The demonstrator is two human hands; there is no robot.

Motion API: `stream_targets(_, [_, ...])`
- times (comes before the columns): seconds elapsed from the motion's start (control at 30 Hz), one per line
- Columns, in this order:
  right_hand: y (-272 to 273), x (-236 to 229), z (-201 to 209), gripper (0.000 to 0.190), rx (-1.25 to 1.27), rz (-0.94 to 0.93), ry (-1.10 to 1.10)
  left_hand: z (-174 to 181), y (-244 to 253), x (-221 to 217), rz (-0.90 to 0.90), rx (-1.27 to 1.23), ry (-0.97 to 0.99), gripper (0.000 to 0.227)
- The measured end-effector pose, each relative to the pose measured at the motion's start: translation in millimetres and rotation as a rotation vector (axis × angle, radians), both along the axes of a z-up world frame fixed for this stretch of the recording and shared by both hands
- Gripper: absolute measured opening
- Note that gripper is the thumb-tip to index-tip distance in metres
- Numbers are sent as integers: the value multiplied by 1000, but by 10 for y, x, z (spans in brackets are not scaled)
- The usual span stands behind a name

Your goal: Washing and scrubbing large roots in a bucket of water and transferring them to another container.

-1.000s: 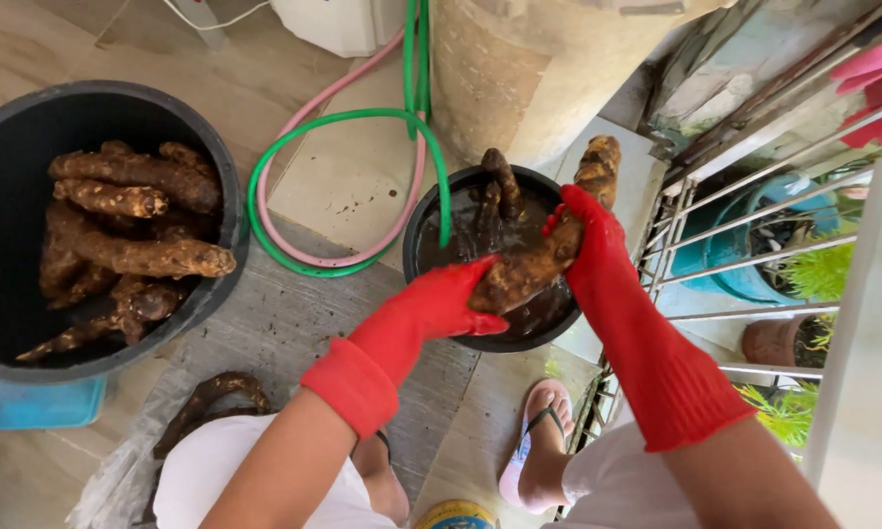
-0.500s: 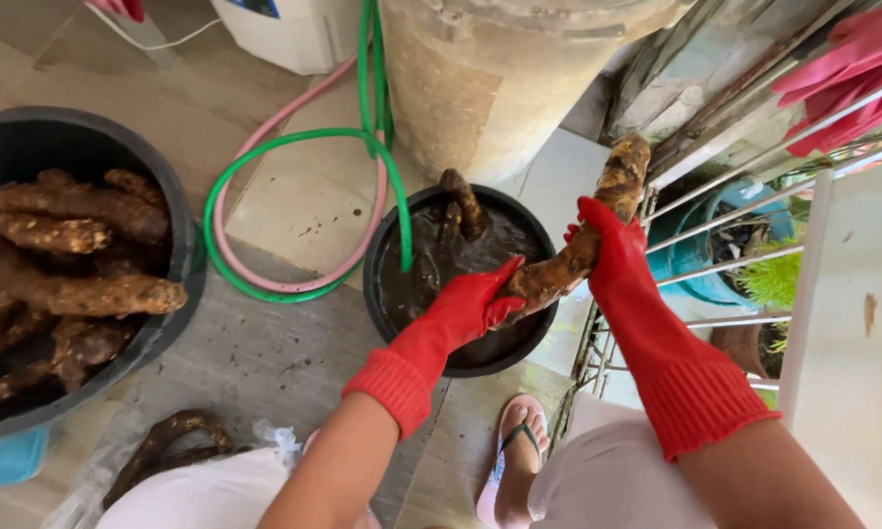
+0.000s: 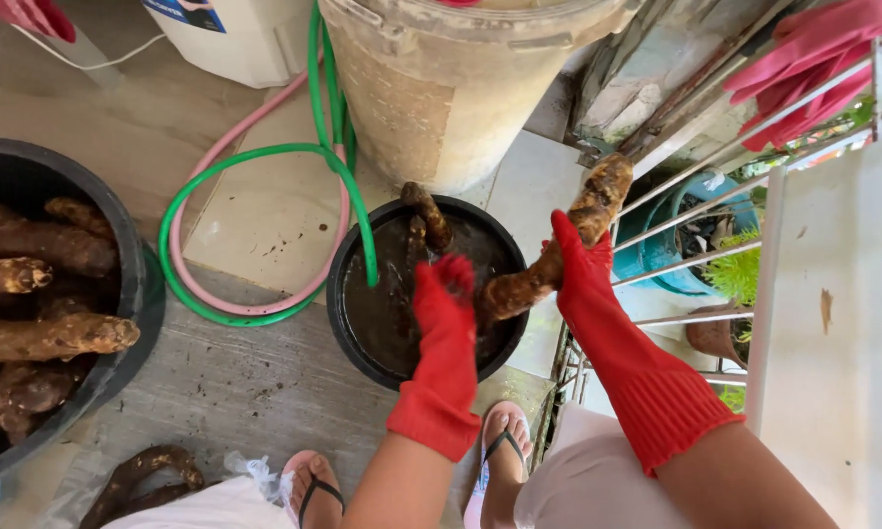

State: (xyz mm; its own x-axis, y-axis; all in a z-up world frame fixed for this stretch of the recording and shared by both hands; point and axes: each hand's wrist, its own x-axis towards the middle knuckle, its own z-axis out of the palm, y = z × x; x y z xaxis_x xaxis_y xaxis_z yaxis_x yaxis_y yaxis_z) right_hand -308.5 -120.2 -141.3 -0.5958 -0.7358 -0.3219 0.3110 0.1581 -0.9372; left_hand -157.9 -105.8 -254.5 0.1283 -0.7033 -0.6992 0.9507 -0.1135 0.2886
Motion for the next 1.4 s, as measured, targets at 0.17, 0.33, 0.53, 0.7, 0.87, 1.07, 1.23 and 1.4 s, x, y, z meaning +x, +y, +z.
stream_targets(0.17, [118,514,791,92,101,101,-52,1261,135,-313,-749,-623,-1446,53])
stream_targets(0.33, [135,549,786,65,-50,6,-191,1140,84,-66,-827,-694,-1768,51])
stream_targets(0.53, [-64,-58,48,50,-534,406,-393,412,-170,503,-955,-471,-1599,48])
stream_targets(0.7, [-96,47,276,50,-378,338,-426,573,-39,1057,-902,-413,-1271,55])
stream_targets(0.87, [-223,90,180,63,-389,318,-496,1199,109,1223,-642,-149,-254,48])
stream_targets(1.07, [-192,102,274,40,-290,371,-445,1190,200,1231,-425,-377,-643,43])
stream_targets(1.23, [-163,308,241,59,-122,243,-252,1347,181,1276,-441,-162,-1130,27])
stream_targets(1.4, [-151,431,483,53,-124,144,-397,1364,240,1063,-221,32,-753,54])
